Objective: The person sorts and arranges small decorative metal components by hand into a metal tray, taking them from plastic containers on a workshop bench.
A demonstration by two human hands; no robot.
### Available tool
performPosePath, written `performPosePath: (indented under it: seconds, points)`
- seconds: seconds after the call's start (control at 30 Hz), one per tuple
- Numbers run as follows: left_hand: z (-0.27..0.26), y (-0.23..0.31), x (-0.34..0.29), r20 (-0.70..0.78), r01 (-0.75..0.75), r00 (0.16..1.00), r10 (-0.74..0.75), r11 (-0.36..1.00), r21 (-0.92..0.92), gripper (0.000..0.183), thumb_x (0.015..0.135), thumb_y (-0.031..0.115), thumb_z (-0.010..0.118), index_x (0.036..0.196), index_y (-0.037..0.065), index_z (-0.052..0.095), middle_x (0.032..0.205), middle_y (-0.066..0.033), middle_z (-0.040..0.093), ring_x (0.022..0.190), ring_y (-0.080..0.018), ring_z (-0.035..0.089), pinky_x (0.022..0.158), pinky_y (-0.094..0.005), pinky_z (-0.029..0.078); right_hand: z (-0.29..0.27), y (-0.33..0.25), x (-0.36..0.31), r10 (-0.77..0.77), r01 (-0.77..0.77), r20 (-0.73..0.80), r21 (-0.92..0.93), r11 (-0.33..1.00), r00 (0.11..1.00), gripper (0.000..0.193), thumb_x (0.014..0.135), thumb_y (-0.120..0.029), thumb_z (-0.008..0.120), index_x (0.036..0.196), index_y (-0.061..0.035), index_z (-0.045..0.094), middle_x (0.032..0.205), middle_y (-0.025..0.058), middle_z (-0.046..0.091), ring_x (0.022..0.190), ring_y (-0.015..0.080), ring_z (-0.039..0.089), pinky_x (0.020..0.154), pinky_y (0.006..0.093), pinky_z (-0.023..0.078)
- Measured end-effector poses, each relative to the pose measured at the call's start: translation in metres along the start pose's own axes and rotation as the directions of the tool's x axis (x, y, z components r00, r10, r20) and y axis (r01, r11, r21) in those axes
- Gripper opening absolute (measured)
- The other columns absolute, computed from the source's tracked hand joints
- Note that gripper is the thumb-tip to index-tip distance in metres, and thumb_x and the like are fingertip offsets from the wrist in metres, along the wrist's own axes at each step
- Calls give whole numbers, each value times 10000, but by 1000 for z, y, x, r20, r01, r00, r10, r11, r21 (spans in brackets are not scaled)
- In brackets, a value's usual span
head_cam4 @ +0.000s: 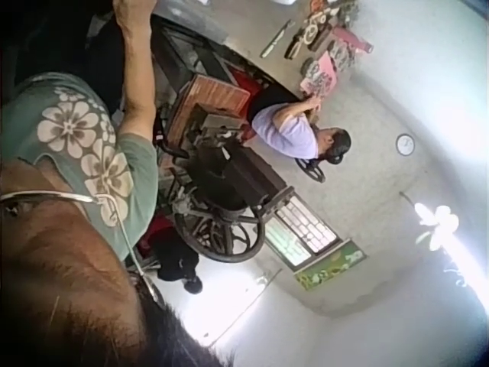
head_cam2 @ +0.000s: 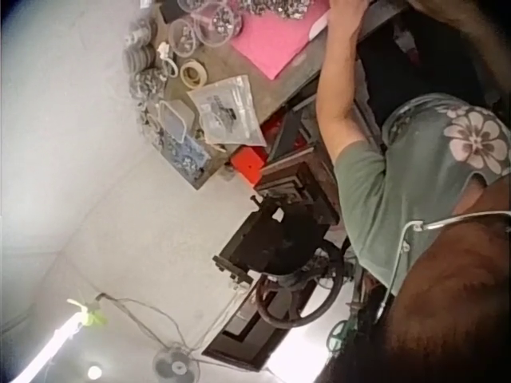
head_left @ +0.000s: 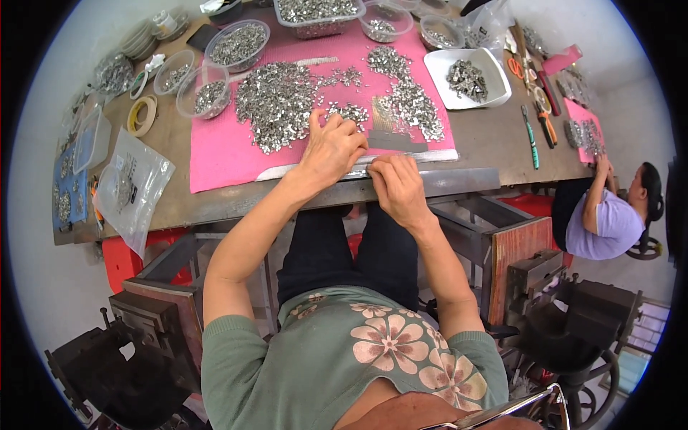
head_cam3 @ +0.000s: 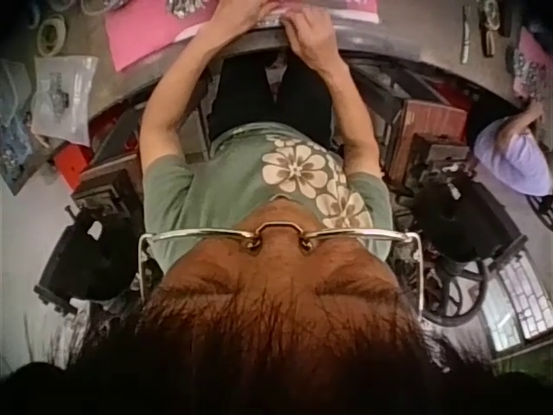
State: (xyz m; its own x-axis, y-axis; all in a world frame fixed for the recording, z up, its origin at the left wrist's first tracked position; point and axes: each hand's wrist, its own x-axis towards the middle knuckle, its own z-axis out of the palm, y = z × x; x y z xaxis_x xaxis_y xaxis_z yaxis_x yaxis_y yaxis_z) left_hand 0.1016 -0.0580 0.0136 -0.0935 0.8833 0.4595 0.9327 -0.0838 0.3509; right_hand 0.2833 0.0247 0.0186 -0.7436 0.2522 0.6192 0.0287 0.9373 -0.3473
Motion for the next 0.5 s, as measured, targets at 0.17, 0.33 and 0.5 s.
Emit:
performPosePath:
  seconds: [0.17,0.33,0.5]
  points:
    - [0,1,-3,-77,1,997,-2,1000,-11,48,893,108,705,919,88,671,888,-27,621,942,-227,582,1011,-483,319,3,-2,-3,-31,29,-45,-37,999,999,219,788,39,734,971,-27,632,959,82,662,879,269,645,792,390,467]
    - [-17,13,-15,-69,128,985,-156,943,-308,44,929,64,641,964,69,615,867,-61,626,876,-258,586,924,-432,372,-4,2,0,-34,34,11,-14,999,999,210,794,28,742,977,-40,662,975,74,676,900,257,650,805,384,466]
    - [-22,28,-30,-15,184,978,-209,888,-421,47,938,62,639,969,38,613,853,-84,617,839,-274,585,844,-395,418,-9,7,2,79,-86,54,133,987,995,167,821,-1,746,971,-47,690,971,80,676,908,267,647,829,378,472]
